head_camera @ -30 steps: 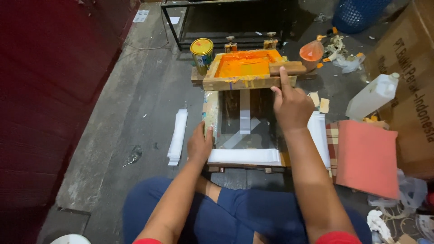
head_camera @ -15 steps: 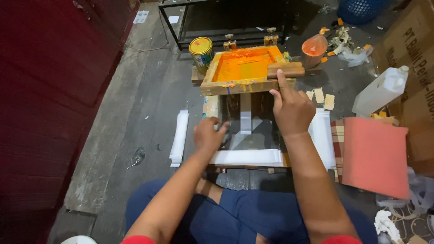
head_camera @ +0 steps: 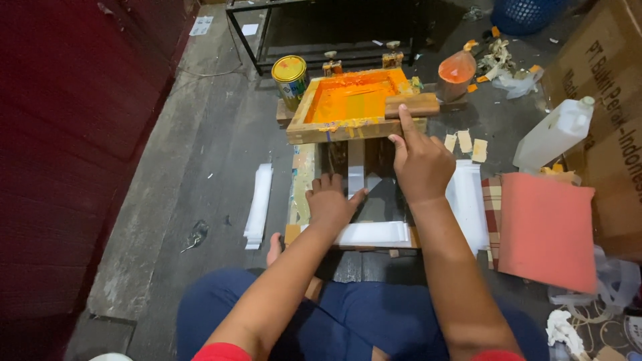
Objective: The person sits on the floor and uses a squeegee to spread orange ink across a screen printing frame. They then lift the frame to reveal a printed white strip, peel it off, and place it on a stack. The process is repeated with another strip.
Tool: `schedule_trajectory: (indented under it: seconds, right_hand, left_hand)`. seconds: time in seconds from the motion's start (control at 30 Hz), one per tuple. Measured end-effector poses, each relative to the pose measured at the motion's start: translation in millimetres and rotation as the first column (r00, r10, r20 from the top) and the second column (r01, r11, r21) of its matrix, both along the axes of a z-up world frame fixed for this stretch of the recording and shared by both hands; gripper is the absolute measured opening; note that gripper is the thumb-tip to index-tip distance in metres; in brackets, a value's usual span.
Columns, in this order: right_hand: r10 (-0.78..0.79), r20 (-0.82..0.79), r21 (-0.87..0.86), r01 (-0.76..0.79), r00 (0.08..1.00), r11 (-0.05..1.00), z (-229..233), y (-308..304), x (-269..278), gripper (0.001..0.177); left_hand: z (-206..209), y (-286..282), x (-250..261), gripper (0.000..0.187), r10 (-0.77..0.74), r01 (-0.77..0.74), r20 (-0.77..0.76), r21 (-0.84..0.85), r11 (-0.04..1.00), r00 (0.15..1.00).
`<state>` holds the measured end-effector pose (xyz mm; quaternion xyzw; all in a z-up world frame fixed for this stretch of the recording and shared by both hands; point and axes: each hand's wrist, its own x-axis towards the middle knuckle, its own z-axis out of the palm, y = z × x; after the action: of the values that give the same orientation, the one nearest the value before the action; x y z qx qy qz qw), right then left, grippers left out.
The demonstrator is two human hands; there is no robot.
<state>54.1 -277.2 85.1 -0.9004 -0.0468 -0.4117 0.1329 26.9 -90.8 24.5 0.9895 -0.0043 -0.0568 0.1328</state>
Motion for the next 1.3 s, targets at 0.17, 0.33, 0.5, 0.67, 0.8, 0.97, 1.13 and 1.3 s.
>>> schedule_trajectory:
  seconds: [0.17, 0.33, 0.5, 0.67, 0.8, 0.97, 1.13, 1.3]
  right_hand:
    - [-0.002, -0.016, 0.013, 0.002, 1.000, 1.000, -1, -1, -1, 0.055]
    - [-0.005, -0.043, 0.011, 0.005, 0.999, 1.000, 1, 0, -3, 0.055]
    - [0.007, -0.082, 0.020, -0.006, 0.997, 1.000, 5, 0, -7, 0.057]
    - [0.017, -0.073, 0.051, -0.013, 0.997, 0.999, 7, 1, -7, 0.056]
    - [0.028, -0.060, 0.054, -0.024, 0.998, 0.998, 8, 2, -7, 0.057]
    - [0.028, -0.048, 0.057, -0.025, 0.998, 0.998, 4, 1, -5, 0.057]
    - [0.027, -0.052, 0.059, -0.024, 0.998, 0.998, 1, 1, -4, 0.057]
    - [0.038, -0.052, 0.078, -0.034, 0.998, 0.996, 3, 2, -4, 0.055]
  left_hand:
    - [-3, -6, 6, 0.071, 0.035, -0.035, -0.011, -0.046, 0.998, 0.999]
    - [-45, 3, 26, 0.058, 0.082, -0.084, -0.024, -0.096, 0.992, 0.996]
    - [-35, 8, 25, 0.052, 0.133, -0.147, -0.099, -0.142, 0.979, 0.986]
    - [-23, 7, 19, 0.048, 0.176, -0.196, -0.122, -0.175, 0.965, 0.977]
    - [-33, 11, 23, 0.043, 0.199, -0.227, -0.150, -0.199, 0.953, 0.968]
    - [-2, 4, 15, 0.049, 0.192, -0.224, -0.182, -0.177, 0.958, 0.965]
    - [-3, 3, 17, 0.047, 0.184, -0.209, -0.181, -0.130, 0.969, 0.966]
    - [-17, 7, 20, 0.037, 0.230, -0.278, -0.218, -0.224, 0.934, 0.948]
